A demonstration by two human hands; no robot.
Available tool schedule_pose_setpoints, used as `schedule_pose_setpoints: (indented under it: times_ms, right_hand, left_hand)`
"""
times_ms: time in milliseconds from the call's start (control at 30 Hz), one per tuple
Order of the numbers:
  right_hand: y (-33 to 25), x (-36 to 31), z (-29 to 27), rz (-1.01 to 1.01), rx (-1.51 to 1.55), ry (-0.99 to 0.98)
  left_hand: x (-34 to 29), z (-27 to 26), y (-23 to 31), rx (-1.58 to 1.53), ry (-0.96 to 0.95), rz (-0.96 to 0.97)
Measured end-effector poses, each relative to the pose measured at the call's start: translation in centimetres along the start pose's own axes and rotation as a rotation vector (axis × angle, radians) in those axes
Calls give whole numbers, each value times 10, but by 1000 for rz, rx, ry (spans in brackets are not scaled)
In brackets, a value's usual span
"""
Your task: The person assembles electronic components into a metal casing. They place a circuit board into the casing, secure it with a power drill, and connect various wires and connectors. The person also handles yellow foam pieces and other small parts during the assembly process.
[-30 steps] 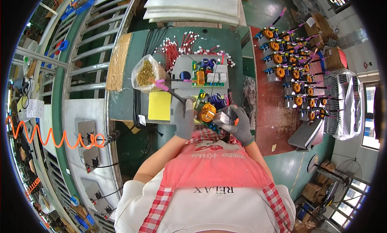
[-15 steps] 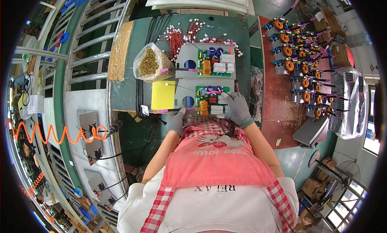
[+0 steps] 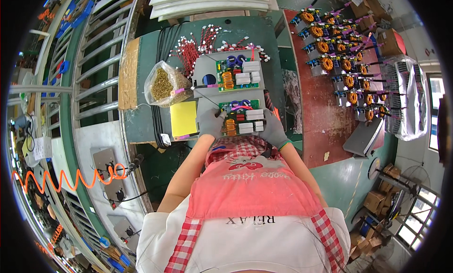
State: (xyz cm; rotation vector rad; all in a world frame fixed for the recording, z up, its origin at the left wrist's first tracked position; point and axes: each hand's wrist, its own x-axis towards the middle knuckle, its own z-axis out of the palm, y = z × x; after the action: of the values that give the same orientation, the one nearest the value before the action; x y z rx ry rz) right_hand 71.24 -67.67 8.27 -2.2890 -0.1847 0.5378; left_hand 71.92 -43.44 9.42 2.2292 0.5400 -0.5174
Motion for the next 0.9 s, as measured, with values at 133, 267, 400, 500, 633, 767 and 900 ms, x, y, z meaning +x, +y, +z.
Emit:
schedule_pose_setpoints:
  times_ms: [133, 267, 400, 500, 633, 767, 900]
  right_hand:
    - [4, 0, 3, 19, 34, 21]
    - [0, 0, 0, 35, 55, 14]
    - [2, -4, 0, 17, 124, 23]
    - [2, -11, -2, -33, 595, -30]
    - [76, -48, 11, 158, 429, 325]
    - [165, -65, 38, 465, 1775, -154]
    - [194, -54, 90, 175, 1054, 112]
  left_hand:
    - [-3, -3, 7, -10, -14, 4]
    - [9, 1, 8, 369, -87, 77]
    - [12, 7, 6, 466, -94, 119]
    - [12, -23, -6, 469, -140, 211]
    - [28, -108, -41, 625, 133, 2]
    - [62, -162, -66, 775, 419, 124]
    - [97, -169, -48, 923, 79, 287]
